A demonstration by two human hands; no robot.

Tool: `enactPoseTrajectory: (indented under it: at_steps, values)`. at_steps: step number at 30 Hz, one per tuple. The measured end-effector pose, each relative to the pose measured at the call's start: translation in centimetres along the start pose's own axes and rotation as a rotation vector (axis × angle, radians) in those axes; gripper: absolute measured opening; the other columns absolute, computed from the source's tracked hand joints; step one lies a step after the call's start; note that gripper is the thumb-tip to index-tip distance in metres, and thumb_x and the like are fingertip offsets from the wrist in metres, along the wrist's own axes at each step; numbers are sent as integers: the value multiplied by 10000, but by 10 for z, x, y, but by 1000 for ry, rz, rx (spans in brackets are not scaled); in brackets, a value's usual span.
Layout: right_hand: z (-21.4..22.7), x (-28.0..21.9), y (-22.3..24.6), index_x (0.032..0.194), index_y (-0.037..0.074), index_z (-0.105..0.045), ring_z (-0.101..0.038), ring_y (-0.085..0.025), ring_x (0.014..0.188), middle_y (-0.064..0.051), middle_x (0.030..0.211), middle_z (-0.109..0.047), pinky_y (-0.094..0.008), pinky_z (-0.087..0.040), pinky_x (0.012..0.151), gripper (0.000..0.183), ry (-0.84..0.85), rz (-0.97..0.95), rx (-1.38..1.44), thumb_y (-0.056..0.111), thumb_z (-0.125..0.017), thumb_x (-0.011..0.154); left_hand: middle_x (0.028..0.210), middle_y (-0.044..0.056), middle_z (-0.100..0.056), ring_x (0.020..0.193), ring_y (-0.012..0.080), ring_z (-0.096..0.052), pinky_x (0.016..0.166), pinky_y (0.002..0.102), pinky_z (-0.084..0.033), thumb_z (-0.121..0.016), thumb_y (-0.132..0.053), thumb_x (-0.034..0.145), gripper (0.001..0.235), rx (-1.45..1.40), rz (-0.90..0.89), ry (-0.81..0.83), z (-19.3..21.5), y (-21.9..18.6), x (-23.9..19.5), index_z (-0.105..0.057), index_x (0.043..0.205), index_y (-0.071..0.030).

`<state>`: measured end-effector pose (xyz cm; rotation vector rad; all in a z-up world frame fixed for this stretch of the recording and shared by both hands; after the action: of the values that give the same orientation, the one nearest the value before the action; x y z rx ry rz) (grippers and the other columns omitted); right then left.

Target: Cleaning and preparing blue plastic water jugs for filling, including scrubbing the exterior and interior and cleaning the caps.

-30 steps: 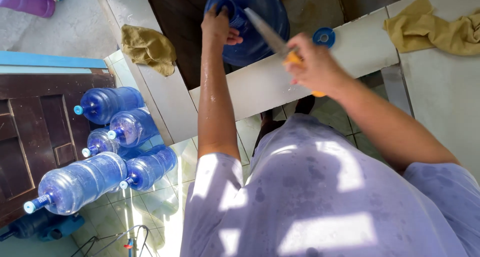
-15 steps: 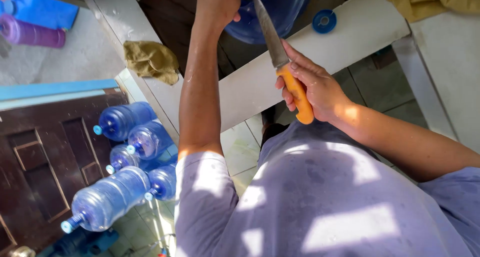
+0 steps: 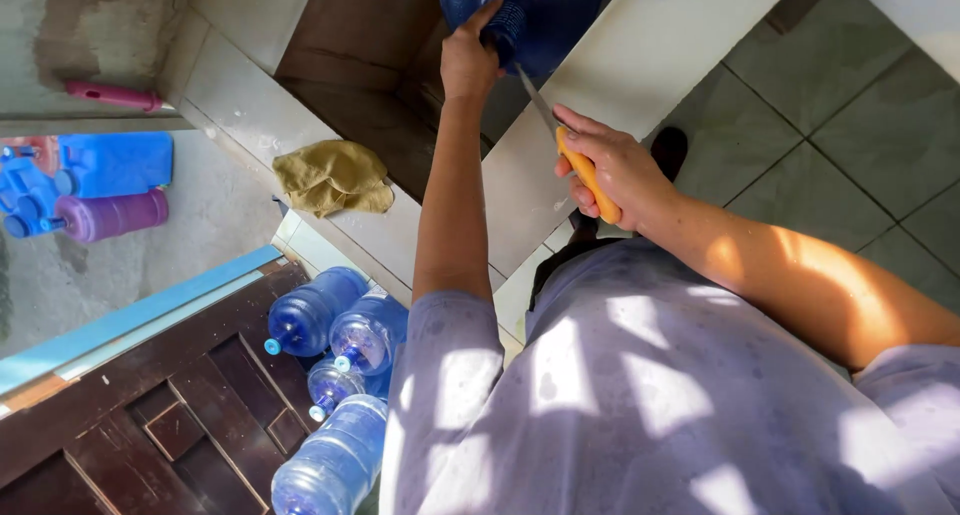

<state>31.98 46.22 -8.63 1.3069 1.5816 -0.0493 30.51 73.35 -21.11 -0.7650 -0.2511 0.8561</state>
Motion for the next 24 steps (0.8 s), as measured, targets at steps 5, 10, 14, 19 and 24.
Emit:
enactPoseTrajectory:
  at_steps: [5,10,14,19,24]
  values:
    - [-7,10,2,1596,245,-420,-424,-130,476,-51,846,-542,-294,-373,419,553,-33,61,2,258,-482,1046,896,91,-794,685,209,-808,714,333,-651,-629,43,875,708,112,84,25,-6,9,3,-579,1418,-408]
    - [-10,15,4,1593,268,-423,-414,-127,469,-44,839,-533,-294,-368,412,555,-78,21,-21,267,-484,1041,869,88,-792,742,239,-787,723,378,-630,-704,-1,826,751,216,81,-37,-5,13,-1,-557,1412,-448]
    - [-13,18,4,1587,279,-432,-418,-127,470,-39,833,-527,-300,-368,407,552,-88,-6,-43,275,-500,1039,889,90,-792,776,255,-787,737,407,-624,-704,6,818,758,207,78,-50,-6,15,2,-568,1405,-454]
    - [-14,28,0,1578,288,-444,-417,-131,470,-41,820,-521,-307,-356,401,552,-116,-23,-83,274,-510,1030,947,99,-785,832,284,-778,752,430,-620,-674,14,821,737,214,47,-89,-9,19,4,-580,1396,-438]
    - [-15,52,-23,1564,301,-474,-416,-124,499,-31,815,-518,-294,-371,429,528,-191,-96,-71,283,-526,1038,1034,120,-777,929,332,-755,815,463,-605,-654,-2,871,691,260,26,-78,-16,12,11,-571,1429,-401]
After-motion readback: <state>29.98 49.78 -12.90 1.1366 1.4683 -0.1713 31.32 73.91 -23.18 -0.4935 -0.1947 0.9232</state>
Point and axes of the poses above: each hand's wrist, its own x-axis towards the middle knuckle, its own z-axis out of the back of the hand, y = z × x, the point moved 10 cm from there along x, towards the middle knuckle
